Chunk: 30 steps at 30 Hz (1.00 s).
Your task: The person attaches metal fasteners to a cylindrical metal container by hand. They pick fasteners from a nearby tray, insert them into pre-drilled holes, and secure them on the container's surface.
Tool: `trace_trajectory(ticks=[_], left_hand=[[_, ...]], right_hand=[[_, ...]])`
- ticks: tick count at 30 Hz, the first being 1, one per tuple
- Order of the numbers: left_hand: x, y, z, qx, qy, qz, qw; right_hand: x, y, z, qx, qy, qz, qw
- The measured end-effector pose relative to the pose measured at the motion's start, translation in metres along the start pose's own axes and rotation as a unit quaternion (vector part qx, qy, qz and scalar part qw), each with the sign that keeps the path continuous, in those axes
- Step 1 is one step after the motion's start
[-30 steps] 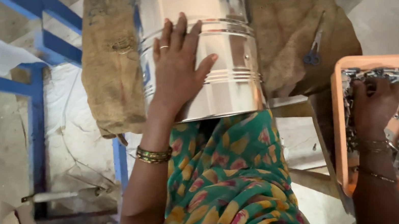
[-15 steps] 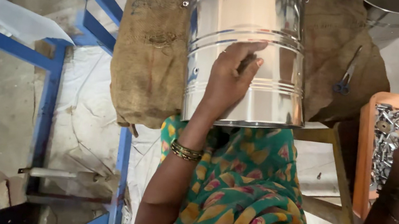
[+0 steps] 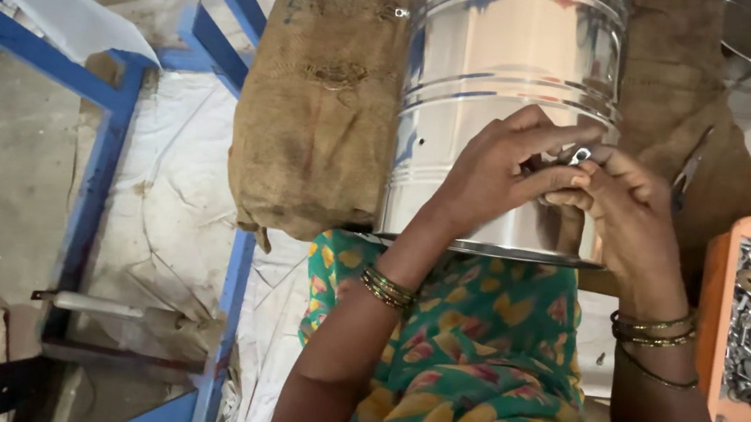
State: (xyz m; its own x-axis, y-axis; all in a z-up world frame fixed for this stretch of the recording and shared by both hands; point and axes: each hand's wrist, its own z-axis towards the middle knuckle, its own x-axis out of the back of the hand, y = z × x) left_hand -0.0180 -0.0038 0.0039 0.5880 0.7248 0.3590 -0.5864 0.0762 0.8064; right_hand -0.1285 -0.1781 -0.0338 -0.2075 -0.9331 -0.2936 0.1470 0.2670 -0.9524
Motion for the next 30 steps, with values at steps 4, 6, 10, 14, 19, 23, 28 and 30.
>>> trace_trajectory(ticks=[4, 6, 10, 14, 19, 23, 28, 30], left_hand=[[0.001, -0.006, -0.004, -0.053, 0.028, 0.012, 0.998], [0.000, -0.007, -0.007, -0.055, 0.046, 0.028, 0.997], [-0.001, -0.009, -0.009, -0.002, 0.063, 0.015, 0.998], [-0.001, -0.016, -0.014, 0.079, 0.105, -0.129, 0.983], [-0.003, -0.031, -0.015, 0.091, 0.143, -0.332, 0.928], [0.001, -0.031, -0.018, 0.087, 0.112, -0.277, 0.950], [0.009, -0.019, -0.016, 0.087, 0.080, -0.169, 0.979], [0.010, -0.014, -0.016, 0.078, 0.080, -0.144, 0.983]], right_hand=[[-0.008, 0.001, 0.001, -0.011, 0.045, -0.027, 0.999], [-0.012, 0.004, 0.000, 0.003, 0.050, -0.049, 0.998], [-0.022, 0.007, 0.004, 0.025, 0.094, -0.095, 0.991], [-0.035, 0.003, 0.006, 0.051, 0.122, -0.060, 0.989], [-0.044, -0.004, 0.006, 0.035, 0.127, -0.069, 0.989], [-0.044, -0.006, 0.008, 0.029, 0.100, -0.082, 0.991], [-0.044, -0.003, 0.010, 0.013, 0.113, -0.077, 0.991], [-0.044, -0.003, 0.009, 0.023, 0.107, -0.085, 0.990]])
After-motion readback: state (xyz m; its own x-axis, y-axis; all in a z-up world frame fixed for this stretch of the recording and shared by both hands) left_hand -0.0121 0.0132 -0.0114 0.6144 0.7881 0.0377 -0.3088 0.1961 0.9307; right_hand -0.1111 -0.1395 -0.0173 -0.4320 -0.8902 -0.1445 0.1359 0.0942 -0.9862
